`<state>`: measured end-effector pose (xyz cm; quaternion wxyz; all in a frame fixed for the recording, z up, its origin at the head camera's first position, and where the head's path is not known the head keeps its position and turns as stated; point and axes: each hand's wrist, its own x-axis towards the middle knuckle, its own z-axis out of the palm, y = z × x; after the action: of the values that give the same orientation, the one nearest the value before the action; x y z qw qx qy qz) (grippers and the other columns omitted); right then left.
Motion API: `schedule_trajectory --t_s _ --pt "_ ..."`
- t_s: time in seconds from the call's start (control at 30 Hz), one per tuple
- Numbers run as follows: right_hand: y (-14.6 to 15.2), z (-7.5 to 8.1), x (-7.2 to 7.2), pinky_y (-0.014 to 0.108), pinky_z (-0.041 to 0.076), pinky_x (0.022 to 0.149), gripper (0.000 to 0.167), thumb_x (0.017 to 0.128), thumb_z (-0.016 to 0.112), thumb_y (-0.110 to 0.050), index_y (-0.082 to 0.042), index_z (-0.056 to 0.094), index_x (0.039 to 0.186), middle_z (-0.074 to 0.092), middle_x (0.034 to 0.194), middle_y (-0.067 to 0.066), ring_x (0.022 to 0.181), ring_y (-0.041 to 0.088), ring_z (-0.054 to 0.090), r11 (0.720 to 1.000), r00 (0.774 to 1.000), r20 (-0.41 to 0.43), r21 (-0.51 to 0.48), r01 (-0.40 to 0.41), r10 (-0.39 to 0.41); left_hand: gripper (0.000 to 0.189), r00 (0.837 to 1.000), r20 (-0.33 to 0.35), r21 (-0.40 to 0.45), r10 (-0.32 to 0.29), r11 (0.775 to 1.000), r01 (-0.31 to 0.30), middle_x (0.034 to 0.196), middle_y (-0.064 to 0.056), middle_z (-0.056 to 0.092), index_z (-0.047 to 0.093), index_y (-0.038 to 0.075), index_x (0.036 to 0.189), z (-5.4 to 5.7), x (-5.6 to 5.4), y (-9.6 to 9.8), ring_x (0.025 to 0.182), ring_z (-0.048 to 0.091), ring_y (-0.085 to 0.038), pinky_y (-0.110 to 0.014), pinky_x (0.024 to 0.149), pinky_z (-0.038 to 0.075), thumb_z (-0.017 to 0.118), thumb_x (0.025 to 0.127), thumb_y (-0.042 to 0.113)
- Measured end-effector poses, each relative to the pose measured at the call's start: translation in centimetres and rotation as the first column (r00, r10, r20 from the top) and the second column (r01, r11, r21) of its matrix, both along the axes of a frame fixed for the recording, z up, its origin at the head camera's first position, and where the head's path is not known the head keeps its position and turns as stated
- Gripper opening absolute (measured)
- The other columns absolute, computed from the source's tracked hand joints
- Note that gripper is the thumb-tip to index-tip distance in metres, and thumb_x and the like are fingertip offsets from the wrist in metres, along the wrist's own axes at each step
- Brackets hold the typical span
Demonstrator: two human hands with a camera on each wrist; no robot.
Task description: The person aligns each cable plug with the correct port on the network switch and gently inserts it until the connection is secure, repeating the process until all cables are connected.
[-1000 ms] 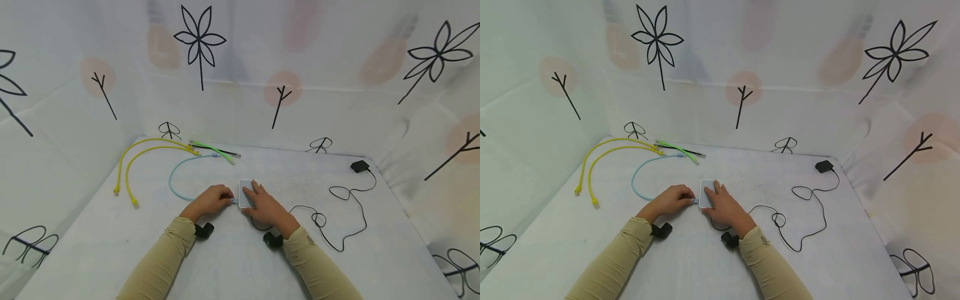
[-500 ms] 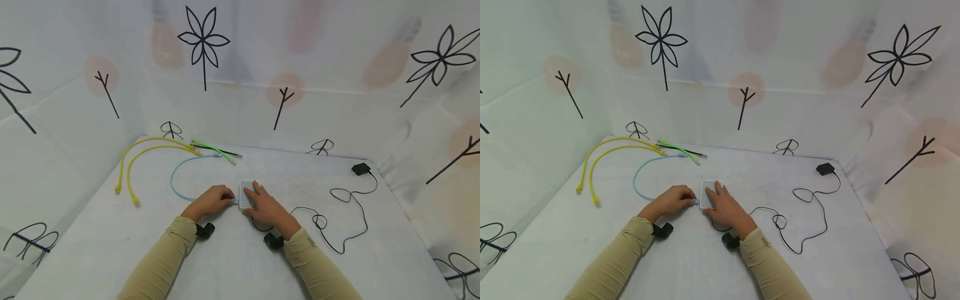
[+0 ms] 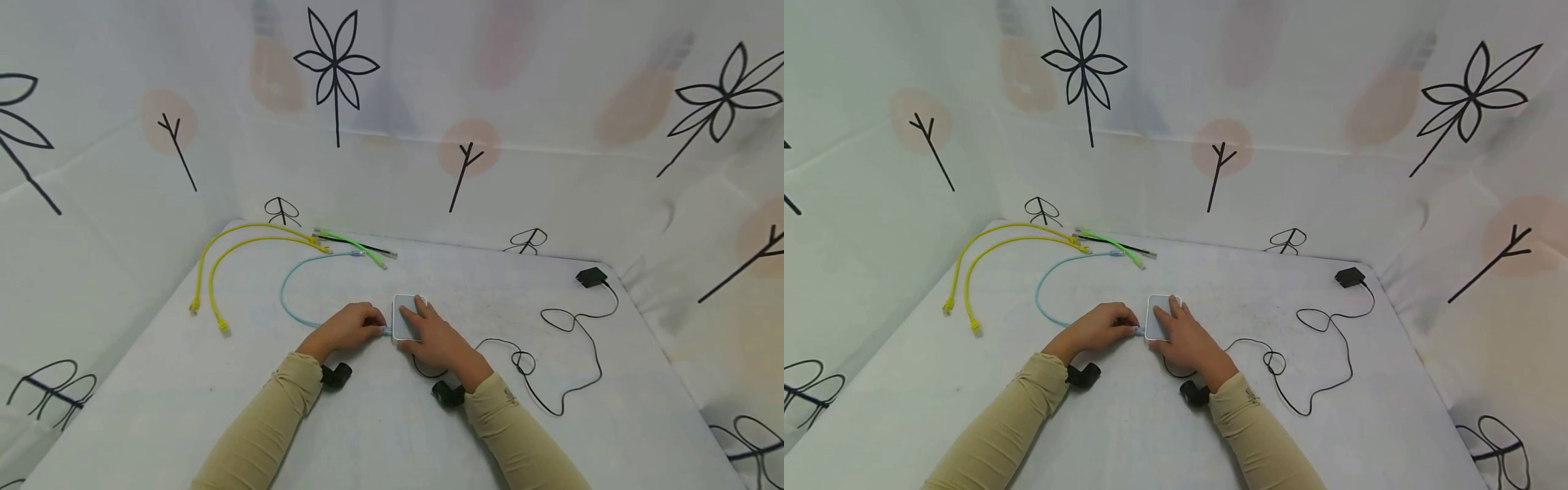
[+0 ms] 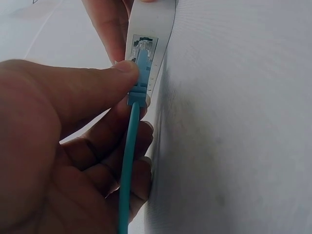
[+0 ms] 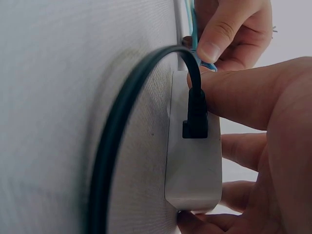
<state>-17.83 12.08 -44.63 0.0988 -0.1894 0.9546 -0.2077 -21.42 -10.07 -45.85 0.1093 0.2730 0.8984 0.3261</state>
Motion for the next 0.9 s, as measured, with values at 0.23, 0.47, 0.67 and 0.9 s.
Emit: schedule_trajectory --t_s 0.23,0.47,0.67,0.9 --pt "0.02 -0.1 -0.12 0.056 0.032 0.112 0.072 0.093 0.062 -0.042 -0.017 0.032 0.153 0.012 0.162 0.017 0.149 0.039 0.013 1.0 1.0 0.005 0.01 0.001 -0.001 0.011 1.0 -0.007 0.01 -0.006 1.0 0.006 0.094 0.004 0.063 0.07 0.014 0.102 -0.41 -0.2 -0.01 0.086 0.057 -0.009 -0.03 0.081 0.049 0.064 0.094 0.019" --pt "0.05 -0.12 -0.06 0.056 0.032 0.112 0.072 0.093 0.062 -0.043 -0.018 0.032 0.152 0.012 0.162 0.017 0.149 0.039 0.013 1.0 1.0 0.001 0.006 0.003 -0.003 0.01 1.0 -0.021 0.009 -0.008 1.0 0.008 0.092 0.003 0.062 0.07 0.014 0.1 -0.55 -0.15 0.09 0.084 0.056 -0.009 -0.03 0.08 0.048 0.064 0.094 0.018" --pt "0.09 -0.25 -0.09 0.057 0.033 0.111 0.073 0.092 0.062 -0.044 -0.019 0.031 0.153 0.012 0.162 0.016 0.149 0.038 0.013 1.0 1.0 -0.006 0.008 0.0 0.0 0.012 1.0 -0.014 0.001 0.007 1.0 -0.007 0.094 0.004 0.063 0.07 0.015 0.102 -0.53 -0.24 0.0 0.086 0.057 -0.009 -0.03 0.081 0.049 0.063 0.094 0.02" --pt "0.33 -0.36 -0.21 0.057 0.032 0.111 0.073 0.092 0.062 -0.045 -0.02 0.03 0.153 0.011 0.163 0.014 0.15 0.037 0.012 1.0 1.0 -0.001 0.005 -0.001 0.001 0.013 1.0 0.011 0.012 0.004 1.0 -0.004 0.096 0.003 0.063 0.07 0.014 0.104 -0.47 -0.31 0.03 0.089 0.057 -0.01 -0.031 0.084 0.048 0.063 0.095 0.02"
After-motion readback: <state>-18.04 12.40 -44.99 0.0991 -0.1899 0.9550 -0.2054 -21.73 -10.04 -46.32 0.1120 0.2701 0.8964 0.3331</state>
